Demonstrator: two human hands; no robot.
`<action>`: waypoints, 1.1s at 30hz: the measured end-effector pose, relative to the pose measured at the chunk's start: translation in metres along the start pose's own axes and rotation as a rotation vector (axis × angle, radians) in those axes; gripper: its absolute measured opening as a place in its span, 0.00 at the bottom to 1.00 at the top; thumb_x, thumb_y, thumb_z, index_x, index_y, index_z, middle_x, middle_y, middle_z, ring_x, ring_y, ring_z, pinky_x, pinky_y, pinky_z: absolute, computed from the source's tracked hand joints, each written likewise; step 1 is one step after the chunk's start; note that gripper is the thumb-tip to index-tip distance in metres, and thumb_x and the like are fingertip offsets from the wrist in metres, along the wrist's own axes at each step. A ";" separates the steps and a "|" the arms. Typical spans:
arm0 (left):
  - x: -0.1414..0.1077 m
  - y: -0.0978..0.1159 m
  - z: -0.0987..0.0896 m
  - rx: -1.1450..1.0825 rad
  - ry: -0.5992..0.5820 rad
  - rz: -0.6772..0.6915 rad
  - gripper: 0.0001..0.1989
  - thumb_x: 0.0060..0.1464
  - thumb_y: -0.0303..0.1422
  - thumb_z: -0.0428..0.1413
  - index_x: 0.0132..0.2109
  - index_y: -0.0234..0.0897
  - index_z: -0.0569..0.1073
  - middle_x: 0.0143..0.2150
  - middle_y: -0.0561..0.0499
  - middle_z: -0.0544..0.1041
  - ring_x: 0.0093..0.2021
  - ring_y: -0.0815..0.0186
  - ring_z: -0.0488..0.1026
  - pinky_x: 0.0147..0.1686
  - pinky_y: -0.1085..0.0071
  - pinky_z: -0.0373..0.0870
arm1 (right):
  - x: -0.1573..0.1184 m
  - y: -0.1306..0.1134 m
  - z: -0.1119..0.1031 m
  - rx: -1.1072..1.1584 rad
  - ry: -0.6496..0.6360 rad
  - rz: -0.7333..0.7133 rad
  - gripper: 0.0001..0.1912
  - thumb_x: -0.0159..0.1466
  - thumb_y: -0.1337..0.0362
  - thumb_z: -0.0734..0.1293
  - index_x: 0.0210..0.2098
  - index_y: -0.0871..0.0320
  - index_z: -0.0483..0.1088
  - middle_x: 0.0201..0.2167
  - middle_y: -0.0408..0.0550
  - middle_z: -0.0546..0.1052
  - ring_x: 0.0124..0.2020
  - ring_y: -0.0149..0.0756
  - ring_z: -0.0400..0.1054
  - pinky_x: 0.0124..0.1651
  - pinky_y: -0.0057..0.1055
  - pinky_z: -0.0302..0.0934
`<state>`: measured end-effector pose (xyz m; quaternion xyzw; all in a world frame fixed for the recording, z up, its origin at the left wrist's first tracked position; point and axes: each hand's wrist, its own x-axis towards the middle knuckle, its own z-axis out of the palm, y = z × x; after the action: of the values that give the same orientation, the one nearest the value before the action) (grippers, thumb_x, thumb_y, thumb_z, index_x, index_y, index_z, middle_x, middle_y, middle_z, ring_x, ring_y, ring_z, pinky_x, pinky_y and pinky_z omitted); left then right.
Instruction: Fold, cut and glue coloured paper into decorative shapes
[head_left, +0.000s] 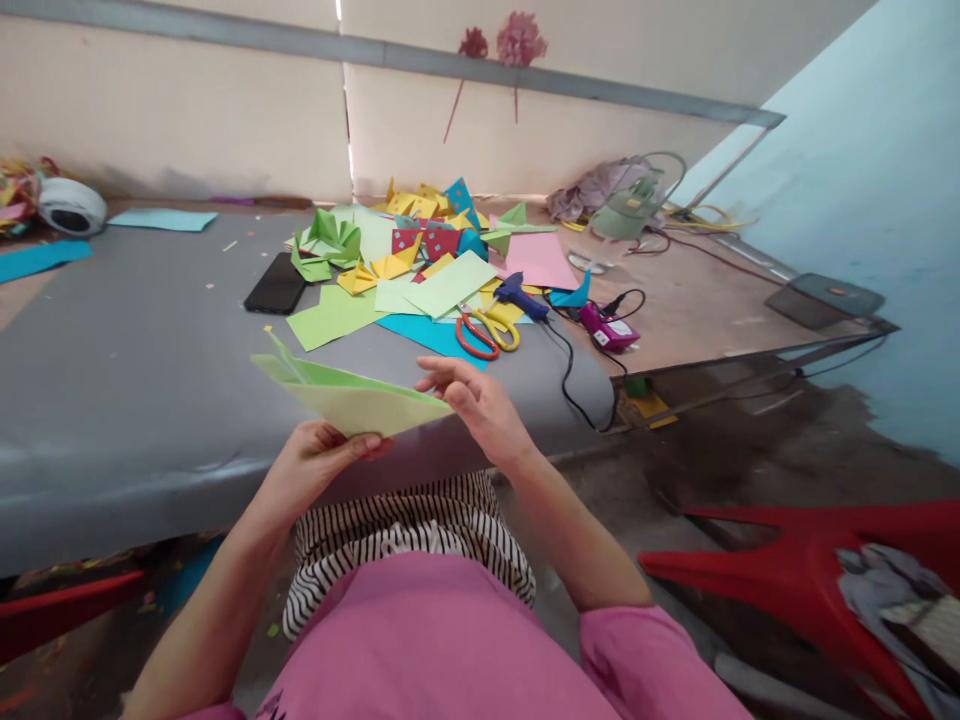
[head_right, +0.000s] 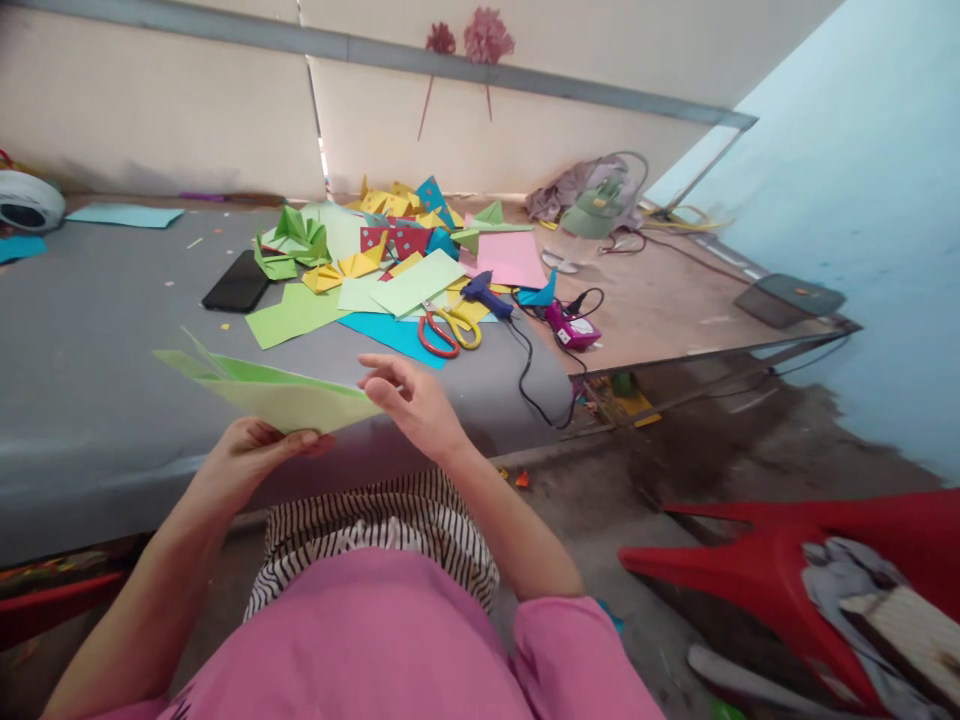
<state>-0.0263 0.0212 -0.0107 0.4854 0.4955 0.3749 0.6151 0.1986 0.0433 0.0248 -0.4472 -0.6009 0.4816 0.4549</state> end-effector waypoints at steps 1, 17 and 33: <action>0.000 0.002 -0.001 0.028 -0.029 0.003 0.18 0.41 0.48 0.71 0.34 0.39 0.85 0.35 0.46 0.86 0.37 0.57 0.82 0.39 0.68 0.78 | 0.001 -0.004 -0.002 -0.054 -0.088 0.004 0.34 0.62 0.34 0.64 0.48 0.56 0.78 0.39 0.49 0.80 0.39 0.34 0.70 0.41 0.30 0.62; 0.016 0.020 -0.024 -0.172 -0.026 -0.082 0.36 0.49 0.53 0.65 0.60 0.38 0.75 0.34 0.45 0.81 0.29 0.62 0.77 0.28 0.69 0.74 | 0.006 0.008 0.005 -0.195 0.093 -0.083 0.16 0.64 0.51 0.68 0.32 0.57 0.73 0.28 0.42 0.71 0.30 0.30 0.62 0.33 0.27 0.56; 0.090 0.065 -0.052 0.998 0.028 0.204 0.25 0.47 0.34 0.51 0.50 0.39 0.83 0.39 0.47 0.84 0.31 0.61 0.73 0.32 0.71 0.64 | 0.020 0.019 0.003 -0.390 -0.015 0.200 0.29 0.64 0.63 0.67 0.63 0.61 0.61 0.23 0.40 0.78 0.25 0.32 0.71 0.30 0.28 0.62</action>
<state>-0.0551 0.1336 0.0279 0.7610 0.5725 0.1571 0.2616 0.1940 0.0645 0.0084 -0.5805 -0.6387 0.4022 0.3054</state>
